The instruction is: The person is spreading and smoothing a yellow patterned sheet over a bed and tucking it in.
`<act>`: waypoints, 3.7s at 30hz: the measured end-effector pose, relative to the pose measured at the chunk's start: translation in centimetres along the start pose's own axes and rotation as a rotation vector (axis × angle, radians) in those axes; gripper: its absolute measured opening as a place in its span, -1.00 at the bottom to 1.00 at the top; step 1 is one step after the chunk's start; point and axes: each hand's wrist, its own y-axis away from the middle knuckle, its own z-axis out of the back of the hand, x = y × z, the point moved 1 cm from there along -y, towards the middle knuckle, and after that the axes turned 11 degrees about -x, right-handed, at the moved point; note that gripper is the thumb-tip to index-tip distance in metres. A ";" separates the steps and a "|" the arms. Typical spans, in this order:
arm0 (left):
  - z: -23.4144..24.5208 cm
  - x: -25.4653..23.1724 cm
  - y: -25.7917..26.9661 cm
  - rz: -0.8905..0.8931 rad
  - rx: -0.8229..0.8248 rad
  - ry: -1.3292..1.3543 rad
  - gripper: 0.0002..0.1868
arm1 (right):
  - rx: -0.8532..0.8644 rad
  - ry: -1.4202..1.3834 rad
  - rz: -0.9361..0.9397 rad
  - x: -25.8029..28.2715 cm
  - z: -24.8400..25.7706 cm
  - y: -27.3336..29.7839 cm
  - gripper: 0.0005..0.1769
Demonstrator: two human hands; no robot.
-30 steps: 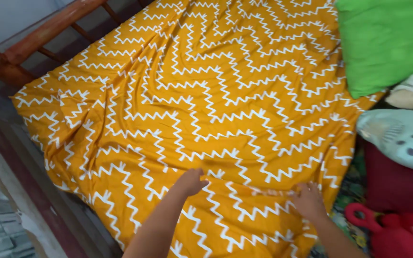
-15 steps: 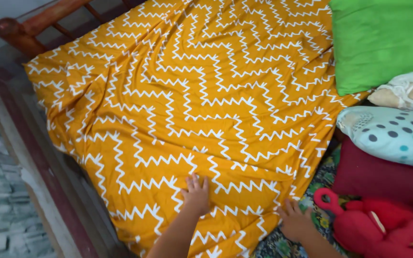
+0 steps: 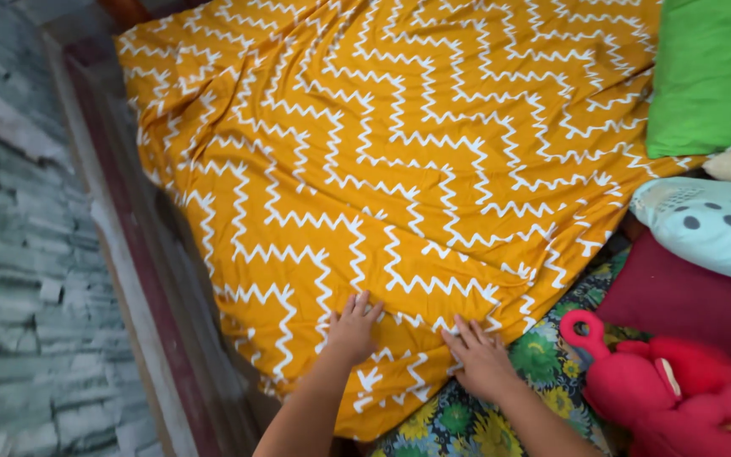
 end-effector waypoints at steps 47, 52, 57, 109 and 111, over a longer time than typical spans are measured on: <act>-34.5 18.5 10.1 1.014 -0.484 1.287 -0.76 | -0.403 -0.054 0.644 15.8 -11.9 2.2 -0.76; -28.9 18.5 11.5 0.866 -0.542 0.867 -0.72 | -0.513 -0.126 0.646 16.6 -10.4 2.9 -0.76; -22.8 16.0 14.6 0.867 -0.574 0.817 -0.76 | -0.593 -0.242 0.661 17.1 -10.4 3.7 -0.83; -10.9 6.4 13.2 0.603 -0.573 2.639 -0.10 | 0.212 -2.460 -0.833 14.9 -10.4 -1.5 -0.10; -12.3 6.0 12.4 0.769 -0.696 2.680 -0.14 | 0.049 -2.588 -0.718 13.8 -10.6 -2.5 -0.07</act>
